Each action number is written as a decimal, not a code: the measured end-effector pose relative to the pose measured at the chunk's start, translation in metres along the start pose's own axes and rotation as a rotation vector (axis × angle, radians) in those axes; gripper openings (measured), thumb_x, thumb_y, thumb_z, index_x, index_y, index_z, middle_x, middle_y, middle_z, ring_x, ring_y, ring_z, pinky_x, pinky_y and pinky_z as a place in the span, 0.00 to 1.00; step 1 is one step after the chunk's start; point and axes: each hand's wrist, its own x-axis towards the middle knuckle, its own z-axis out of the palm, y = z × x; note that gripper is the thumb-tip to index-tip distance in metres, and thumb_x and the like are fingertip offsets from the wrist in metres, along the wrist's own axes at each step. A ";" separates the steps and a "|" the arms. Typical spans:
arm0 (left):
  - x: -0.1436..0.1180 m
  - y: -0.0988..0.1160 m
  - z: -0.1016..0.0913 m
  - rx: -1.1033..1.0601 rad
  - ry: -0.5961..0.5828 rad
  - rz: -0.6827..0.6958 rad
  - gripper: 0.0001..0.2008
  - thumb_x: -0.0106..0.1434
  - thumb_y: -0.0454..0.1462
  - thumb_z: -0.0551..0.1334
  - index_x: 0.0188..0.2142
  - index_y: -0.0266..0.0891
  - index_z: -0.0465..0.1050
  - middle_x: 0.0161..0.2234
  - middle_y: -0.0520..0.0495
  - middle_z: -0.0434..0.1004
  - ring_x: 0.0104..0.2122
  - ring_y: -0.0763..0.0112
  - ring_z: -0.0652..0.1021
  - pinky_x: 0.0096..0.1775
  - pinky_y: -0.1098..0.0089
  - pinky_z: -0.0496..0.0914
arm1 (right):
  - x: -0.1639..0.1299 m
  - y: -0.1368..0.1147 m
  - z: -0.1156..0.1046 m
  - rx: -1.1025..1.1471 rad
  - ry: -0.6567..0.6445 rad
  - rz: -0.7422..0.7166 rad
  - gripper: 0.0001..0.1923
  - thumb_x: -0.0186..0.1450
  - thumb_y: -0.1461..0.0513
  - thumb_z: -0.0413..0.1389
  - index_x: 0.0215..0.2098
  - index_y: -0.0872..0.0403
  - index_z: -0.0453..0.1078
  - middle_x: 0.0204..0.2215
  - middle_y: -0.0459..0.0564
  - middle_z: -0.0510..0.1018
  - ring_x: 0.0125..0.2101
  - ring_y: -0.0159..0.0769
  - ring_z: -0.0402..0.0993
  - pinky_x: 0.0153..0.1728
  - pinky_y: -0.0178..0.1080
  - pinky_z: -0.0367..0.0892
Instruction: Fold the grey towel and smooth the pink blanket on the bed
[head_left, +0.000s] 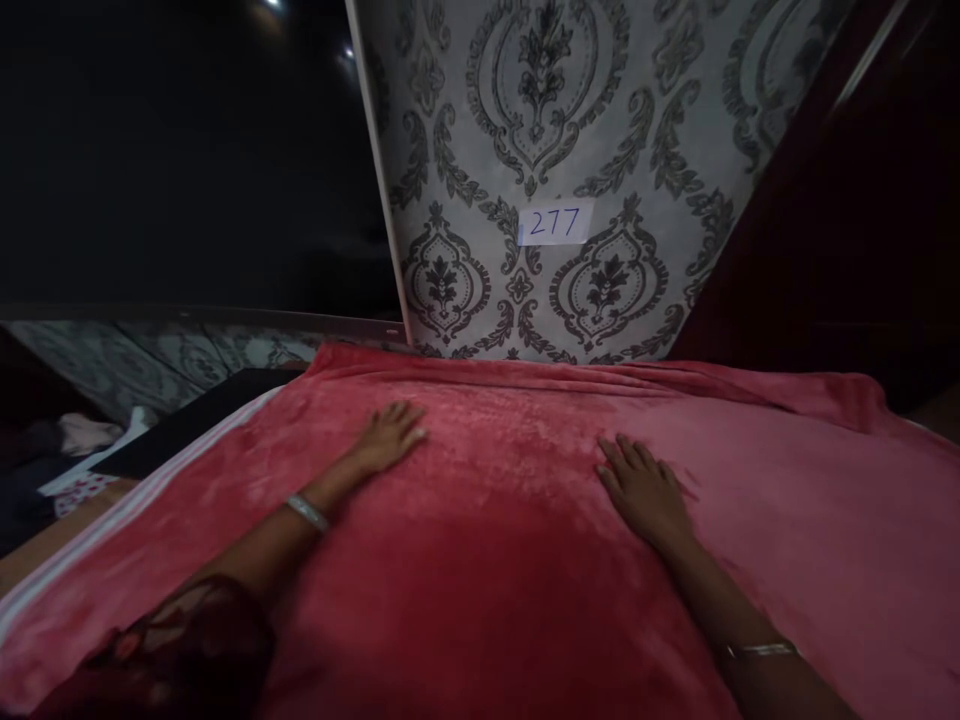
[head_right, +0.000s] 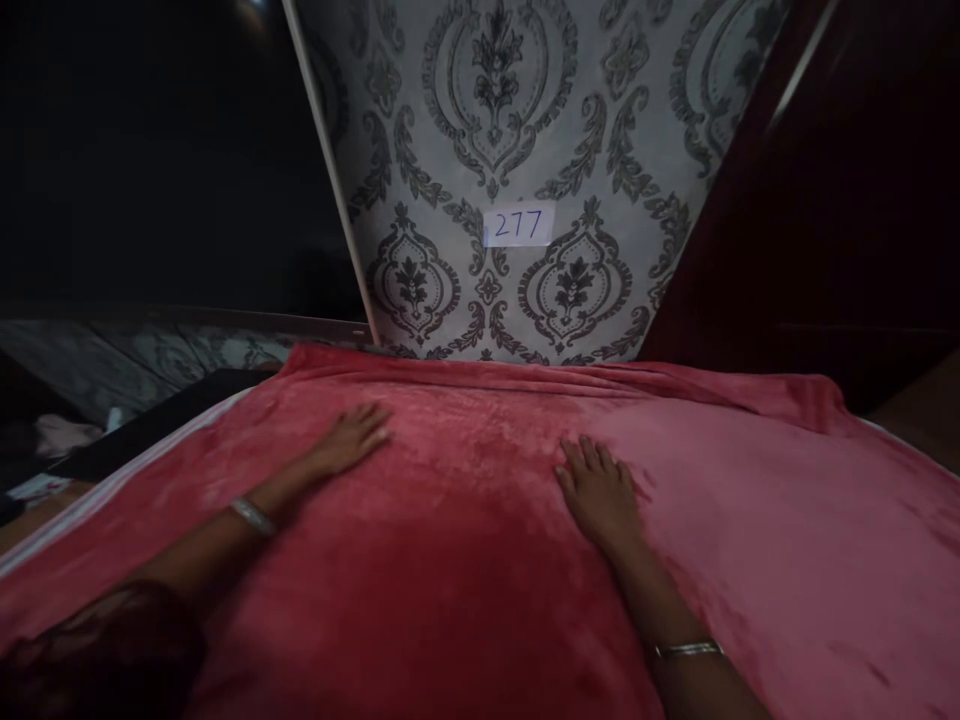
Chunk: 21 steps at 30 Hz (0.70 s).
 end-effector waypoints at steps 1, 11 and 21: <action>-0.007 0.008 0.002 -0.007 -0.034 0.043 0.31 0.71 0.54 0.47 0.69 0.49 0.57 0.72 0.44 0.51 0.71 0.51 0.53 0.67 0.45 0.51 | 0.000 -0.001 -0.001 0.004 -0.008 0.003 0.29 0.74 0.54 0.39 0.70 0.49 0.59 0.69 0.55 0.60 0.68 0.51 0.55 0.62 0.58 0.56; -0.039 -0.027 -0.024 0.088 0.028 -0.452 0.34 0.69 0.50 0.42 0.66 0.33 0.62 0.65 0.28 0.63 0.63 0.36 0.65 0.56 0.34 0.61 | -0.001 -0.016 -0.034 0.113 -0.102 0.063 0.29 0.75 0.53 0.41 0.71 0.49 0.56 0.72 0.55 0.54 0.70 0.50 0.49 0.65 0.57 0.49; -0.062 0.058 -0.002 0.099 0.060 -0.202 0.31 0.71 0.44 0.44 0.69 0.37 0.57 0.70 0.35 0.55 0.70 0.48 0.57 0.64 0.40 0.55 | -0.001 -0.015 -0.044 0.218 -0.131 0.078 0.29 0.75 0.53 0.41 0.72 0.49 0.52 0.73 0.54 0.51 0.71 0.47 0.45 0.66 0.55 0.45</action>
